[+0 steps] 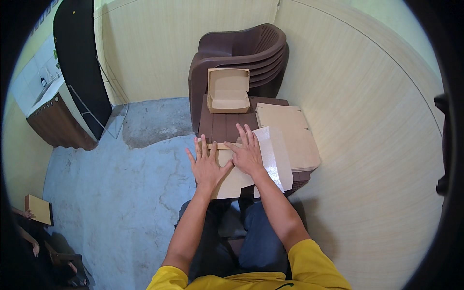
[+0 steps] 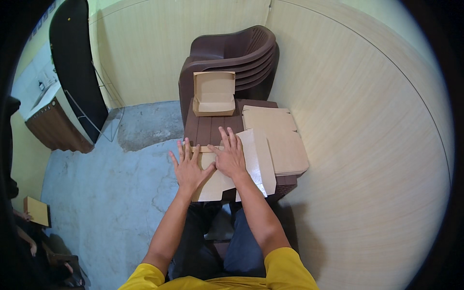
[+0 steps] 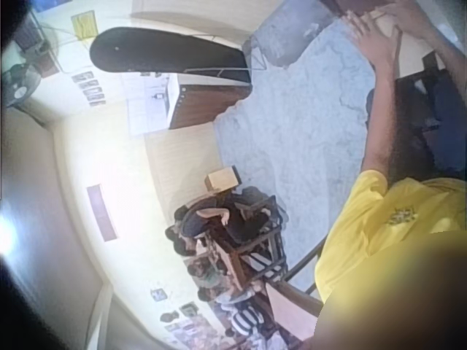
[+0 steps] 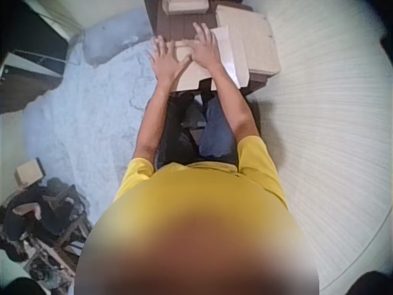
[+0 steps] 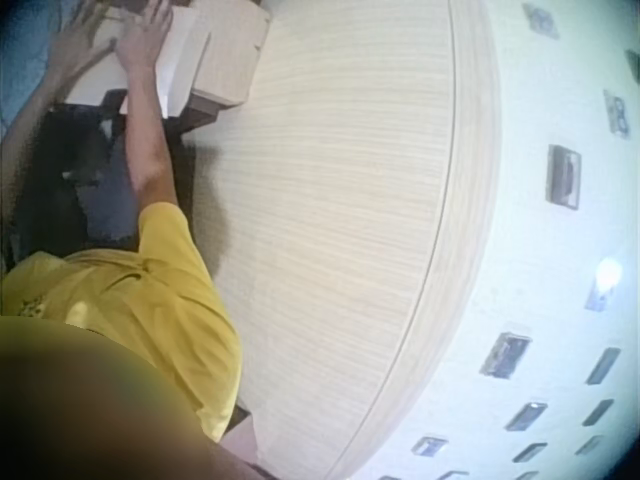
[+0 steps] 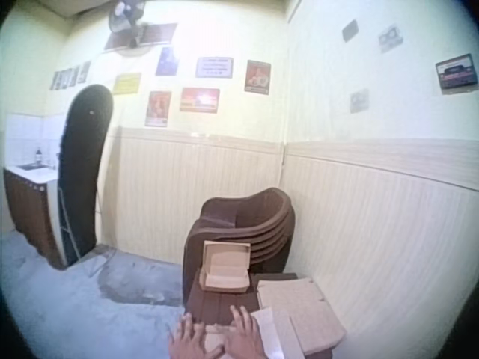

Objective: The person assembles flat cardboard pieces into small boxes by hand. They fold the flaps, interlock the tabs, and secure the sides to form a finished box, then place it on a nearby chair before repeating the process with another piece.

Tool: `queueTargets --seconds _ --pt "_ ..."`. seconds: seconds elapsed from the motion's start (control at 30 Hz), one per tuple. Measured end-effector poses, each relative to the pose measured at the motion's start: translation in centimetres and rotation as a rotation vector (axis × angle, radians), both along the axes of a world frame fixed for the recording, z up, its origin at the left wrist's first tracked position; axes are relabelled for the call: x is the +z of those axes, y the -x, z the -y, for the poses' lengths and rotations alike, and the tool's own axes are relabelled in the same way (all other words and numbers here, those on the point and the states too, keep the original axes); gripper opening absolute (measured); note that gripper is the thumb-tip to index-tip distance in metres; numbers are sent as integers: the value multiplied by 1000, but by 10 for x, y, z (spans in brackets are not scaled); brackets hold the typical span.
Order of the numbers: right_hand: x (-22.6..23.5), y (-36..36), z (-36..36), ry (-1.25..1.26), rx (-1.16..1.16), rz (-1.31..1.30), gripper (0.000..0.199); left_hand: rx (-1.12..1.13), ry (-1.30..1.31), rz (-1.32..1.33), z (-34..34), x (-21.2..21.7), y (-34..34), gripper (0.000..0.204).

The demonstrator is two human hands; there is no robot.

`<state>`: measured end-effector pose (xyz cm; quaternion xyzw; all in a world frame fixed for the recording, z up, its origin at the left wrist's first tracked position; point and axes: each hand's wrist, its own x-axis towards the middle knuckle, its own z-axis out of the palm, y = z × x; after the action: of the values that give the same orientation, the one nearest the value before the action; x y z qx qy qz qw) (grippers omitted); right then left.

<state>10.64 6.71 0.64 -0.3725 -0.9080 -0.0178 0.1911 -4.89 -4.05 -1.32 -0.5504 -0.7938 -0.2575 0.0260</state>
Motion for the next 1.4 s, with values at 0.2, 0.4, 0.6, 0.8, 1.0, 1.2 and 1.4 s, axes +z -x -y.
queueTargets --seconds 0.2,0.4,0.6,0.8,1.0,1.2,1.4 --pt "2 2 3 50 -61 -14 45 43 46 83 -1 0 -1 96" --pt "7 2 -3 6 -99 -68 44 95 -9 43 -7 1 3 94" --pt "4 1 -2 -11 -113 -79 44 131 -14 25 -9 -5 3 96" --pt "-2 3 -5 -31 -65 -103 47 -200 -153 125 -1 3 20 87" --pt "-2 2 -10 33 38 -312 50 -642 -143 225 80 24 20 58" --pt "39 -9 5 645 139 -806 44 -640 -168 278 78 31 20 38" --pt "69 -41 53 708 338 -420 37 -488 18 228 65 40 16 35"
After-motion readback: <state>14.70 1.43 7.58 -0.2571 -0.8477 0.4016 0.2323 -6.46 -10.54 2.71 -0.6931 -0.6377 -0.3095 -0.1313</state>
